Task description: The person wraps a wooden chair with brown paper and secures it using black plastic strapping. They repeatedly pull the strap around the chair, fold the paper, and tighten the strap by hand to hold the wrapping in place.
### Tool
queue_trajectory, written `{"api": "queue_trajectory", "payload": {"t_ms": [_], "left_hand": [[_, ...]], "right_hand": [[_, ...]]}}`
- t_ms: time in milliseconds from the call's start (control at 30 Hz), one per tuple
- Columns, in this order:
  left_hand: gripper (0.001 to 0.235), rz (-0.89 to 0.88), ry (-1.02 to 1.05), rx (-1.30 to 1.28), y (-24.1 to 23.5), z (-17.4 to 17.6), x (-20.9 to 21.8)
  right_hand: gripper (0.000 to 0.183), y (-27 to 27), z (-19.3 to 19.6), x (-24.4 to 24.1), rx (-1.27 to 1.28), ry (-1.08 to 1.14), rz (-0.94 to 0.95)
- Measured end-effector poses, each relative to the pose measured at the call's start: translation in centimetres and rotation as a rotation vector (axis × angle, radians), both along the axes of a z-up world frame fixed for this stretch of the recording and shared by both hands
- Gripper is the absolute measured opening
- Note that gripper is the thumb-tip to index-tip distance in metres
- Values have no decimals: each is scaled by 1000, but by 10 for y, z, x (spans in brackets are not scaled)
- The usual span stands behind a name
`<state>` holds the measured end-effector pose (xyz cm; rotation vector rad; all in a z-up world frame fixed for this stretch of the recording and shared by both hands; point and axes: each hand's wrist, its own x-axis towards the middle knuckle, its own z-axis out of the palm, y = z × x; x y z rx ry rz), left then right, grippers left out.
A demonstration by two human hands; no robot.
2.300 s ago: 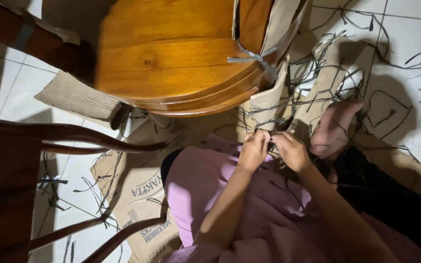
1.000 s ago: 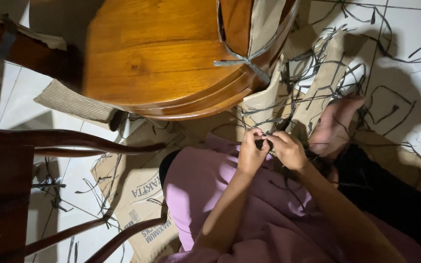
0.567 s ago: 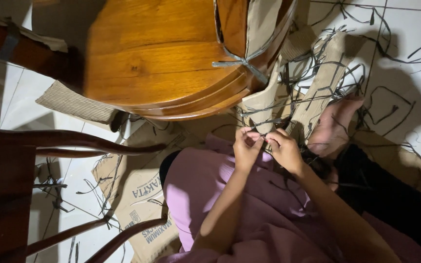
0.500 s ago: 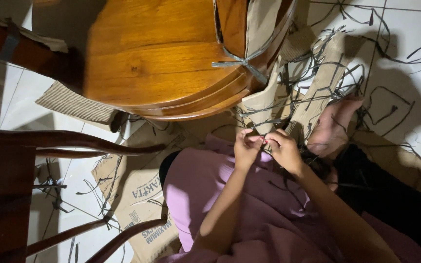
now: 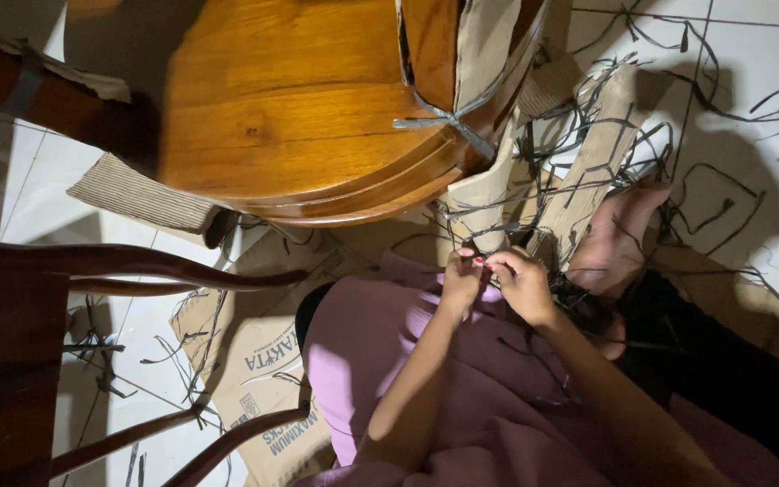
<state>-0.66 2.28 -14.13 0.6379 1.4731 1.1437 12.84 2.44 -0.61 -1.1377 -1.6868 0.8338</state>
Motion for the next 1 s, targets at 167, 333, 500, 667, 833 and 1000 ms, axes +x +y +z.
{"api": "queue_trajectory", "payload": {"t_ms": [167,333,500,667,833,1000], "left_hand": [[34,218,-298,-138,1,23,0],[28,155,-219,-18,5,3,-3],[31,83,-47,151,10,-40,-15],[29,37,215,205,-6,58,-17],[27,11,326,257,-18,129,-19],[25,76,370,370,-31,184,-21]], "right_hand": [[17,7,3,4,24,-5,-120],[20,7,8,9,38,-1,-114],[23,6,6,13,51,-1,-148],[59,14,15,-1,94,-23,-166],[61,43,2,-22,81,-94,-175],[61,58,-30,-28,-129,-120,-103]]}}
